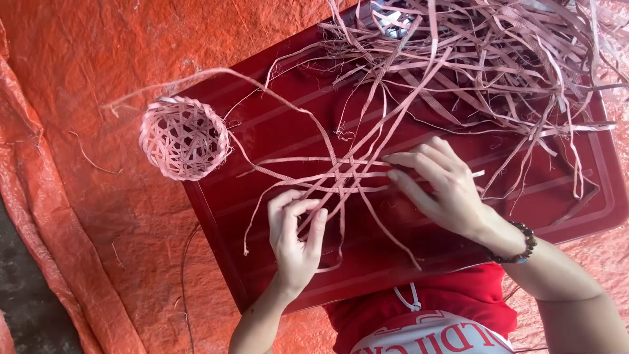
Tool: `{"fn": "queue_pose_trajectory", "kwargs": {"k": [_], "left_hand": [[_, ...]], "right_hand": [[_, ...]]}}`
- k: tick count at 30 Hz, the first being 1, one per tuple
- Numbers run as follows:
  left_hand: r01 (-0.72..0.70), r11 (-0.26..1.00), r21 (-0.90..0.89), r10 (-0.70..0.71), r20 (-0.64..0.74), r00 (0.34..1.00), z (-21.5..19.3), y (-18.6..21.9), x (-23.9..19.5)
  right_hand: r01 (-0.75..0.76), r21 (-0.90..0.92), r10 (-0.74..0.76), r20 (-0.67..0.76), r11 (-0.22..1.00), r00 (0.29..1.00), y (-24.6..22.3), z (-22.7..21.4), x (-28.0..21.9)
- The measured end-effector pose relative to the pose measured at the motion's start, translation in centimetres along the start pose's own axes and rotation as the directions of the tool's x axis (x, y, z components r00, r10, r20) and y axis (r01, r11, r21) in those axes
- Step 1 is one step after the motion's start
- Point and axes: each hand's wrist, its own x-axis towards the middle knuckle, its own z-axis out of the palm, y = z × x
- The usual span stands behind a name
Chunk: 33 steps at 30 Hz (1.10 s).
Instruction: The person weaves pink fabric strips by hand on a red plastic surface. They interlace the strips in a crisscross pattern, occasionally reaching for more material from a pile nearby. A partially completed woven ball sits to the left.
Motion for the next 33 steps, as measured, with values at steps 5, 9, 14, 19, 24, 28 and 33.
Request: {"fn": "queue_pose_trajectory", "kwargs": {"k": [5, 9, 14, 19, 24, 28, 33], "left_hand": [[-0.093, 0.995, -0.032, 0.097, 0.149, 0.984, -2.3, 1.1, -1.0], [-0.433, 0.899, -0.069, 0.436, 0.241, 0.867, -2.9, 2.9, -0.6], [-0.605, 0.795, 0.041, 0.569, 0.292, 0.769, -1.4, 3.3, -2.9], [-0.763, 0.627, 0.158, 0.702, 0.31, 0.641, -1.3, 4.7, -3.5], [-0.922, 0.368, -0.116, 0.89, 0.329, 0.314, -3.2, 3.4, -5.0], [-0.966, 0.18, 0.184, 0.98, 0.047, 0.191, -2.4, 2.9, -3.2], [-0.62, 0.75, 0.232, 0.555, 0.291, 0.78, -2.8, 2.4, -0.5]], "right_hand": [[0.029, -0.061, -0.019, 0.166, 0.998, 0.986, -2.3, -3.1, 1.6], [0.082, -0.118, -0.045, 0.285, 0.99, 0.957, -3.0, -5.6, 3.0], [0.25, -0.336, -0.036, 0.532, 0.908, 0.846, -3.1, -6.6, 5.8], [0.387, -0.276, -0.142, 0.625, 0.88, 0.767, -3.7, -4.4, 8.8], [0.462, -0.26, -0.01, 0.863, 0.848, 0.505, -2.7, -1.3, 10.5], [0.545, -0.236, -0.028, 0.902, 0.804, 0.432, -2.3, 0.6, 10.4], [0.718, -0.147, -0.267, 0.862, 0.68, 0.43, -0.8, 4.0, 9.3]]}}
